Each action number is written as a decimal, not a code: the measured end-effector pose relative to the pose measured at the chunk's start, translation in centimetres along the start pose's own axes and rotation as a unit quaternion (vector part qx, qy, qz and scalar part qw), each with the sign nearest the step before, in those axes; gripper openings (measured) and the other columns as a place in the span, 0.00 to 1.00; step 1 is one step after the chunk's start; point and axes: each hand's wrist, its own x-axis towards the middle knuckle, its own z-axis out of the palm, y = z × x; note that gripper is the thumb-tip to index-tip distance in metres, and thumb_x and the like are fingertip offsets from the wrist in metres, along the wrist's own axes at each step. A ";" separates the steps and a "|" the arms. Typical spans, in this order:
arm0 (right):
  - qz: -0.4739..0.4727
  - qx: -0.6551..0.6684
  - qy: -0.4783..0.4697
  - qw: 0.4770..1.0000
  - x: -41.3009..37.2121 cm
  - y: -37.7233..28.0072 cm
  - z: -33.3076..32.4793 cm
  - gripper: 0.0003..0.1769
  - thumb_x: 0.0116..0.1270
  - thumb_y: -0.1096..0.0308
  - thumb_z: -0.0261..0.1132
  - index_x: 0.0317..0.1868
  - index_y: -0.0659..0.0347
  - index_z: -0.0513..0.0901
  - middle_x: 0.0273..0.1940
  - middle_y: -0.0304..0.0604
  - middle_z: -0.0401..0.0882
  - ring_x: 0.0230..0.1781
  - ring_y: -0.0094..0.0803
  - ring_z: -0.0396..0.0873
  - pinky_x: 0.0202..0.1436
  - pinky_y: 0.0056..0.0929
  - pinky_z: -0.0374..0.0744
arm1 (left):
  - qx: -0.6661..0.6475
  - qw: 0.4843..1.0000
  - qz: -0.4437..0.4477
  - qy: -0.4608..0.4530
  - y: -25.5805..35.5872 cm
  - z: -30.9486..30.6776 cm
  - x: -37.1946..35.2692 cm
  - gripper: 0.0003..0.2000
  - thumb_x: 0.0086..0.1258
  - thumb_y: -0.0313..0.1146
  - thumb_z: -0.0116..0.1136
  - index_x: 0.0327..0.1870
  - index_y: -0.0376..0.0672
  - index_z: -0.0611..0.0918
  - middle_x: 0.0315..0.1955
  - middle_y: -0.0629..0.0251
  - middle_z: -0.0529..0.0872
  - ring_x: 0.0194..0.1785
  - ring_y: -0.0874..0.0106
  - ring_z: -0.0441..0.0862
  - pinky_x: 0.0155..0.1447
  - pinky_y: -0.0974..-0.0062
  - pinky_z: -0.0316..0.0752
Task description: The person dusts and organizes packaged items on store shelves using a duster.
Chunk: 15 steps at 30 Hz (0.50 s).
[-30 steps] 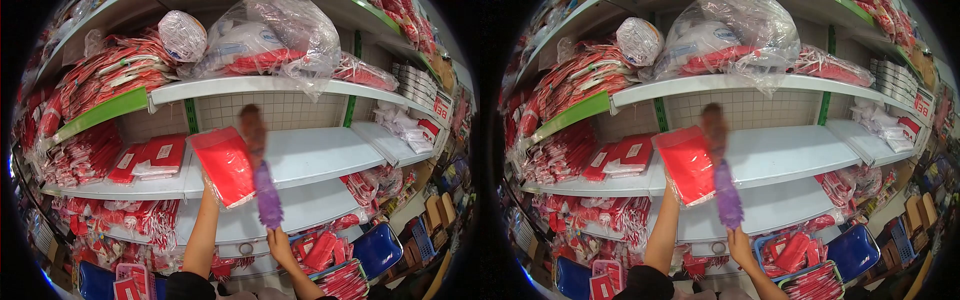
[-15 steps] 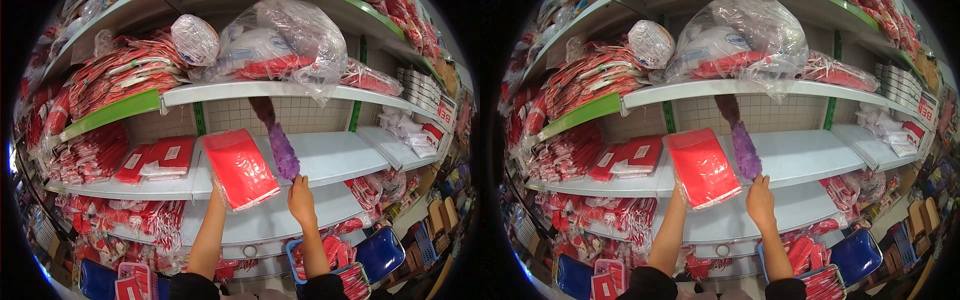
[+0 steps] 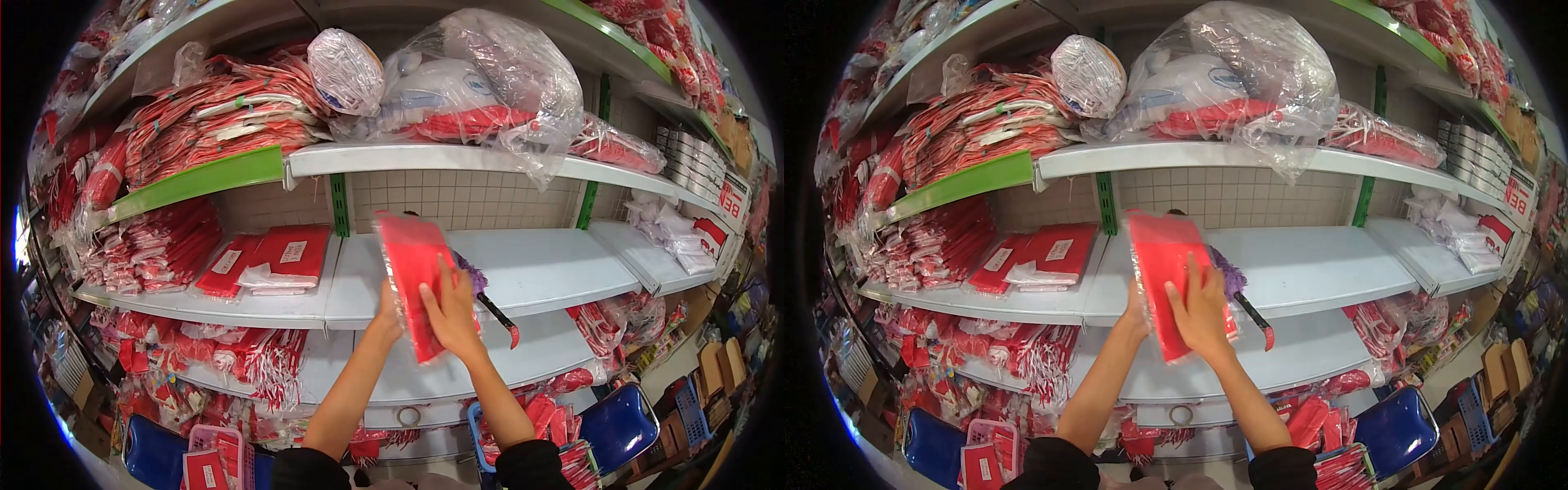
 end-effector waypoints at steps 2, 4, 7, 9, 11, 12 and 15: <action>0.077 0.108 -0.065 0.989 0.2 -1.0 0.7 0.35 0.72 0.48 0.44 0.71 0.58 0.50 0.66 0.60 0.53 0.68 0.54 0.51 0.68 0.47 0.54 | 0.076 0.996 -0.028 0.044 1.3 4.5 -2.0 0.24 0.74 0.49 0.31 0.62 0.42 0.68 0.54 0.59 0.74 0.55 0.64 0.74 0.59 0.65 0.71; 0.087 0.270 -0.111 0.952 0.8 -1.1 1.2 0.38 0.73 0.42 0.36 0.74 0.53 0.38 0.73 0.52 0.40 0.74 0.48 0.39 0.72 0.45 0.47 | 0.072 0.994 -0.072 0.047 3.0 5.1 -2.0 0.23 0.74 0.48 0.32 0.61 0.43 0.69 0.52 0.61 0.75 0.52 0.65 0.74 0.59 0.65 0.70; 0.166 0.513 -0.109 0.835 1.1 -3.2 0.0 0.40 0.72 0.40 0.39 0.74 0.52 0.37 0.74 0.46 0.37 0.75 0.44 0.37 0.73 0.43 0.45 | 0.039 0.993 -0.110 0.006 5.8 5.7 -2.9 0.20 0.73 0.45 0.37 0.57 0.43 0.71 0.47 0.64 0.75 0.49 0.69 0.74 0.60 0.65 0.68; 0.166 0.671 -0.116 0.713 1.6 -1.6 2.2 0.39 0.71 0.41 0.42 0.72 0.55 0.47 0.72 0.46 0.48 0.72 0.45 0.47 0.73 0.44 0.48 | 0.006 0.995 -0.087 -0.042 6.8 5.4 -3.1 0.18 0.72 0.43 0.40 0.56 0.41 0.71 0.47 0.64 0.76 0.50 0.69 0.74 0.60 0.64 0.67; 0.208 0.716 -0.116 0.656 2.1 -1.0 3.3 0.37 0.71 0.42 0.43 0.71 0.55 0.49 0.70 0.46 0.51 0.71 0.44 0.50 0.72 0.43 0.50 | 0.028 0.995 -0.067 -0.072 8.0 5.5 -3.8 0.23 0.70 0.39 0.45 0.64 0.37 0.66 0.58 0.60 0.71 0.63 0.67 0.66 0.65 0.55 0.60; 0.226 0.727 -0.117 0.638 2.5 -0.8 3.6 0.36 0.71 0.43 0.43 0.71 0.56 0.50 0.70 0.46 0.52 0.70 0.44 0.51 0.71 0.43 0.51 | 0.056 0.995 -0.065 -0.058 8.8 5.8 -4.9 0.25 0.70 0.38 0.45 0.65 0.36 0.64 0.61 0.60 0.68 0.66 0.67 0.62 0.66 0.53 0.58; 0.268 0.728 -0.113 0.620 2.0 -0.9 4.2 0.34 0.71 0.45 0.44 0.69 0.56 0.53 0.68 0.47 0.55 0.68 0.43 0.55 0.70 0.42 0.55 | 0.203 0.979 -0.016 -0.009 11.2 3.7 -7.1 0.29 0.69 0.40 0.48 0.69 0.36 0.61 0.70 0.58 0.57 0.73 0.66 0.50 0.70 0.48 0.48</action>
